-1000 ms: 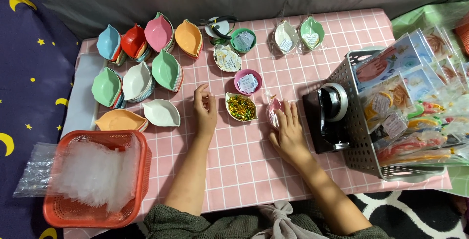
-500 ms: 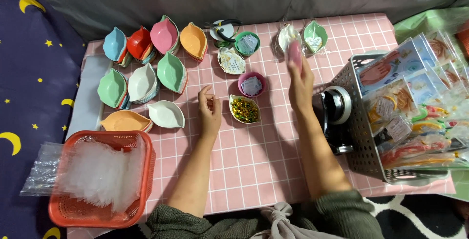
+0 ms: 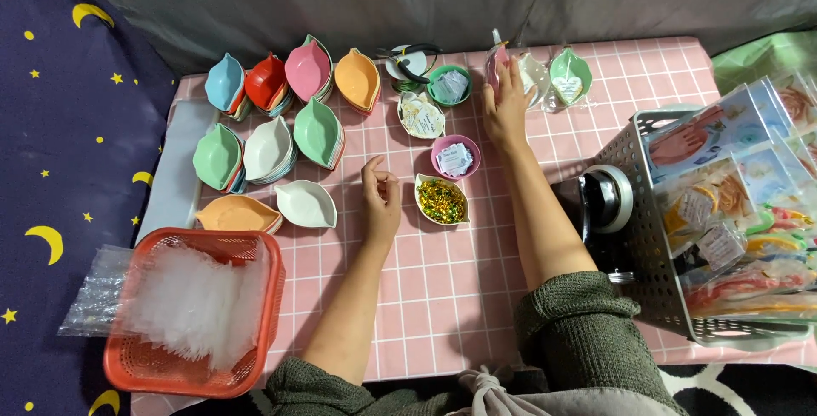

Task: The person places small, colorful, leaf-shaped ceramic dishes into clear plastic bags. They then seal the bags and arrange them on the table.

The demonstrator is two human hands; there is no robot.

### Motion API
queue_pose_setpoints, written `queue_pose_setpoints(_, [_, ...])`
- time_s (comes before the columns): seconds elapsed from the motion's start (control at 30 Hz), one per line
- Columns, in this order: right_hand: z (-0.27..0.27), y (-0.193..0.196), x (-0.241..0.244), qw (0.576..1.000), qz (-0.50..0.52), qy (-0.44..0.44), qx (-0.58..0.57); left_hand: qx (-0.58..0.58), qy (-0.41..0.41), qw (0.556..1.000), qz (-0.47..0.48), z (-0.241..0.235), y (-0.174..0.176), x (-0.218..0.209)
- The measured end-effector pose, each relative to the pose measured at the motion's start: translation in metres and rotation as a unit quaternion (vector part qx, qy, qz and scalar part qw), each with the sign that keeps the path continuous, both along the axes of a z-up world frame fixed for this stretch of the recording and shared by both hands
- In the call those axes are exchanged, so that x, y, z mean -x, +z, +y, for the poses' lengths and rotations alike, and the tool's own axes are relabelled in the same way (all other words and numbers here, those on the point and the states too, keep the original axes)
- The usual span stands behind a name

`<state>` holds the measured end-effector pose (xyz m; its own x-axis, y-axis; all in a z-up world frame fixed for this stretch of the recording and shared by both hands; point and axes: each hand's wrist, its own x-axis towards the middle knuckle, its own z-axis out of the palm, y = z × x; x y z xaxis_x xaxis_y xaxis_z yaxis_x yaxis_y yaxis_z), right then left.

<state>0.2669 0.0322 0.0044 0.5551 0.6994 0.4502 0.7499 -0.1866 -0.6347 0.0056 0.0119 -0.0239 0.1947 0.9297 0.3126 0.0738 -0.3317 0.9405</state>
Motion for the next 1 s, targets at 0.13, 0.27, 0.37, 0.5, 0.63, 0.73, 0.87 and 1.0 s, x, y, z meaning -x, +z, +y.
queue_pose_setpoints(0.13, [-0.002, -0.009, -0.017, 0.991, -0.096, -0.065, 0.059, -0.002, -0.001, 1.0, 0.002, -0.003, 0.005, 0.001])
queue_pose_setpoints(0.27, [-0.005, -0.028, -0.046, 0.966, -0.17, -0.125, 0.148, 0.002, 0.003, 1.0, 0.009, -0.003, 0.007, 0.002])
queue_pose_setpoints(0.37, [-0.002, -0.037, -0.05, 0.959, -0.203, -0.123, 0.156, -0.006, 0.006, 1.0, 0.015, -0.002, 0.005, 0.001])
queue_pose_setpoints(0.5, [-0.003, -0.042, -0.039, 0.962, -0.201, -0.099, 0.159, -0.015, 0.009, 1.0, 0.019, -0.003, 0.006, 0.002])
queue_pose_setpoints(0.63, [-0.011, 0.0, -0.02, 0.969, -0.182, -0.102, 0.135, -0.004, 0.008, 1.0, 0.014, -0.002, 0.004, 0.001])
queue_pose_setpoints(0.73, [-0.005, 0.001, -0.044, 0.964, -0.143, -0.185, 0.126, -0.009, 0.008, 1.0, 0.014, -0.002, 0.001, 0.001])
queue_pose_setpoints(0.87, [0.001, -0.016, -0.074, 0.953, -0.04, -0.244, 0.177, -0.01, 0.008, 1.0, 0.013, -0.002, 0.002, 0.001])
queue_pose_setpoints(1.0, [0.002, -0.018, -0.068, 0.953, -0.058, -0.242, 0.175, -0.014, 0.005, 1.0, 0.014, -0.001, 0.002, 0.001])
